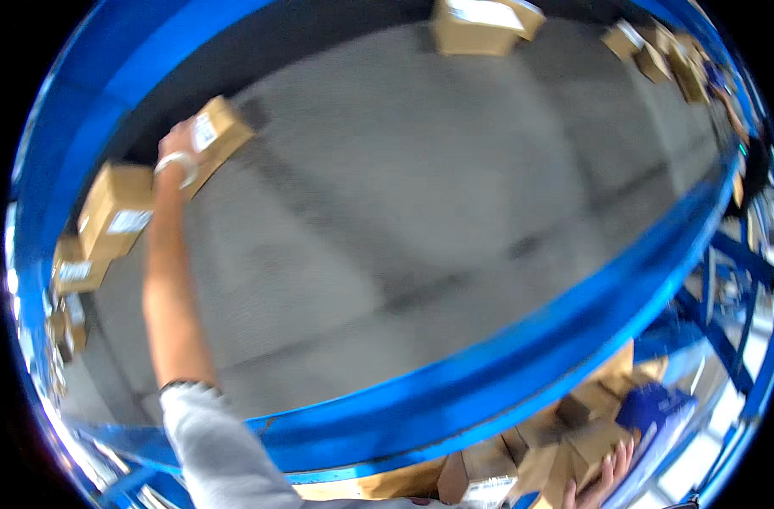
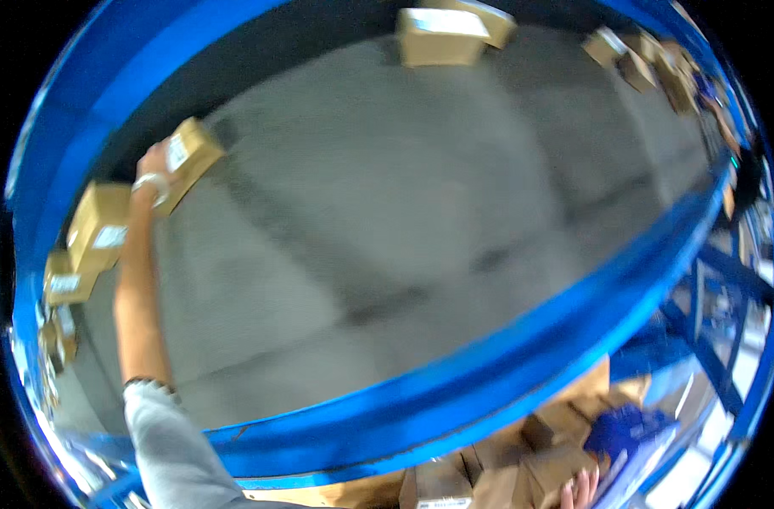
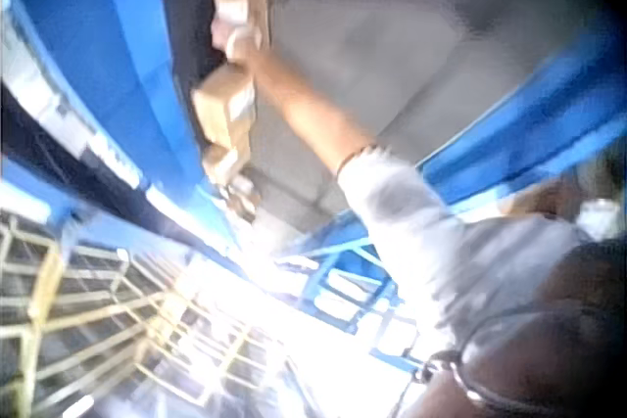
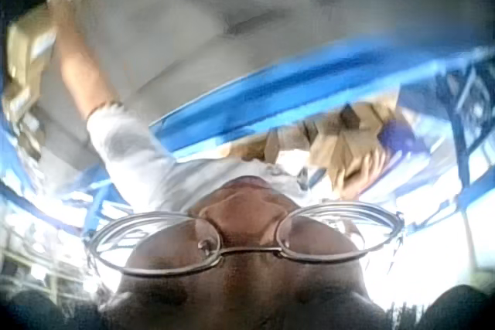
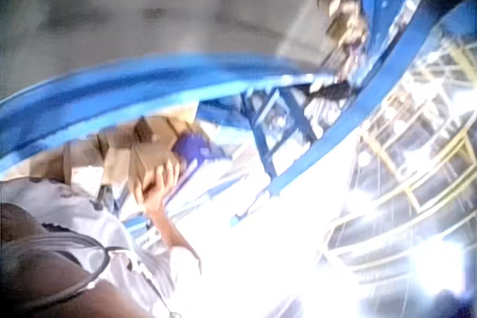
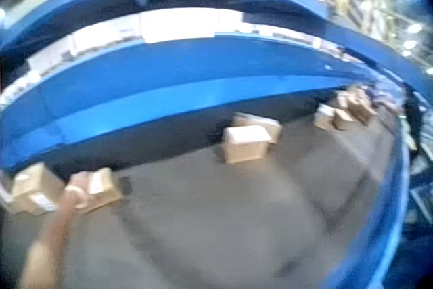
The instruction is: The person stands at a conveyor belt in a warehouse, rapidly picking up cardboard boxes and plastic mailers. They place each item onto a wooden sorting board, briefly orienting it before pushing it onto a secondary conveyor belt. The process is repetitive and continuous.
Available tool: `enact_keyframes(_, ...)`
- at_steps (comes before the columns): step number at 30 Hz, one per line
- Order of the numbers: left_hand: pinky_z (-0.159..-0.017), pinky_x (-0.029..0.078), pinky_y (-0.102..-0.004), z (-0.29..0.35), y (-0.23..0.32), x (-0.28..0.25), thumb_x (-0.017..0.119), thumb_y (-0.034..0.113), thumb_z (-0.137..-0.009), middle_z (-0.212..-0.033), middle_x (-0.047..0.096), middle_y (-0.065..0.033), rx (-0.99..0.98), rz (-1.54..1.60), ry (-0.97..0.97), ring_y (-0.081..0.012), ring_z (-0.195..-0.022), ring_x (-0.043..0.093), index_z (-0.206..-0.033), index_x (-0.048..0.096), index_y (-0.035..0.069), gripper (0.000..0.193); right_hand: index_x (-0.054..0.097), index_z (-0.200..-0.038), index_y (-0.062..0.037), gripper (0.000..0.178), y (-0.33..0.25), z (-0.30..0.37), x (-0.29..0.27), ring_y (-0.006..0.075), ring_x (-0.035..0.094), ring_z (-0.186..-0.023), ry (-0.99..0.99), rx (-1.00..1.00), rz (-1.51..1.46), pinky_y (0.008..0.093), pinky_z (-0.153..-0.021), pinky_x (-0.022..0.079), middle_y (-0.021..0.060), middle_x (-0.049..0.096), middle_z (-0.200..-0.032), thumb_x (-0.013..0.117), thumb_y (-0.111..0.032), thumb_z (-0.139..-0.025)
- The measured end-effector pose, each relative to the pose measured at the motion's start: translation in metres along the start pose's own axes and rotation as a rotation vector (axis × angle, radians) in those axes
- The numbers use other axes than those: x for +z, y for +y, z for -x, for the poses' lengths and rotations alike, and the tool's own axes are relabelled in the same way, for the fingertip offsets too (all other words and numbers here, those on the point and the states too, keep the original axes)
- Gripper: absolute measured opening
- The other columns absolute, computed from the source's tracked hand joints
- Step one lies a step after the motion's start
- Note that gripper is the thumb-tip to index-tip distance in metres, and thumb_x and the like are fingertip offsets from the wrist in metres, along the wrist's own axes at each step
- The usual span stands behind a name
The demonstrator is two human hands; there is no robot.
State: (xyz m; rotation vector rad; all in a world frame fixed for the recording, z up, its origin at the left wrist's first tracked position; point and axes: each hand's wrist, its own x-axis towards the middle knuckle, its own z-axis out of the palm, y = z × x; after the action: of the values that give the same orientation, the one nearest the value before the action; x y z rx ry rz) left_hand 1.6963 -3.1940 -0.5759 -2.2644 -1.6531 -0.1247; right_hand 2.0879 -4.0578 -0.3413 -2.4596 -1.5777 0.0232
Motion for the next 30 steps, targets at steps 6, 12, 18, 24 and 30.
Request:
enact_keyframes(6,-0.103,0.051,-0.0452,0.132,0.029,-0.04,0.082,0.036,-0.076,-0.131,0.064,-0.0151,-0.038,0.302,-0.354,-0.0303,-0.123,0.062,-0.149,0.045,0.006,0.087,0.045,-0.15,-0.0005,0.068,0.017,0.011,-0.005,0.0582,0.036,-0.142,0.02,-0.033,-0.069,0.0652,-0.118,0.029,0.0321,0.039,-0.156,0.063,-0.03,-0.091)
enact_keyframes(12,-0.101,0.052,-0.0413,0.38,0.106,-0.155,0.074,0.04,-0.087,-0.131,0.063,-0.0153,-0.526,1.706,-0.886,-0.0279,-0.12,0.063,-0.153,0.04,0.0,0.084,0.048,-0.151,-0.004,0.058,0.008,0.017,-0.034,0.0495,0.026,-0.152,-0.12,0.032,-0.099,0.0615,-0.124,0.019,0.0244,0.034,-0.162,0.056,-0.018,-0.095)
enact_keyframes(18,-0.114,0.044,-0.0432,0.532,0.198,-0.463,0.071,0.033,-0.091,-0.155,0.046,-0.0192,-0.257,1.751,-0.445,-0.0322,-0.136,0.054,-0.163,0.028,0.001,0.089,0.052,-0.148,-0.0081,0.056,0.008,0.019,-0.036,0.0422,0.023,-0.155,0.024,-0.008,-0.23,0.0563,-0.126,0.014,0.0184,0.037,-0.162,0.061,-0.025,-0.096)
enact_keyframes(24,-0.12,0.033,-0.0505,0.648,0.352,-0.515,0.082,0.047,-0.083,-0.16,0.028,-0.0362,0.345,1.237,-0.443,-0.0536,-0.143,0.036,-0.166,0.019,0.005,0.113,0.053,-0.148,-0.0101,0.053,0.016,0.03,-0.026,0.039,0.025,-0.155,0.153,0.0,-0.451,0.0536,-0.126,0.015,0.0147,0.044,-0.159,0.061,-0.03,-0.1)
enact_keyframes(30,-0.118,0.031,-0.0537,0.653,0.39,-0.497,0.071,0.033,-0.096,-0.159,0.022,-0.0409,0.435,1.26,-0.292,-0.057,-0.139,0.034,-0.167,0.023,0.012,0.088,0.055,-0.148,-0.0142,0.075,0.018,0.041,-0.034,0.0398,0.027,-0.156,0.159,-0.117,-0.227,0.0617,-0.124,0.011,0.013,0.043,-0.161,0.077,-0.044,-0.082)
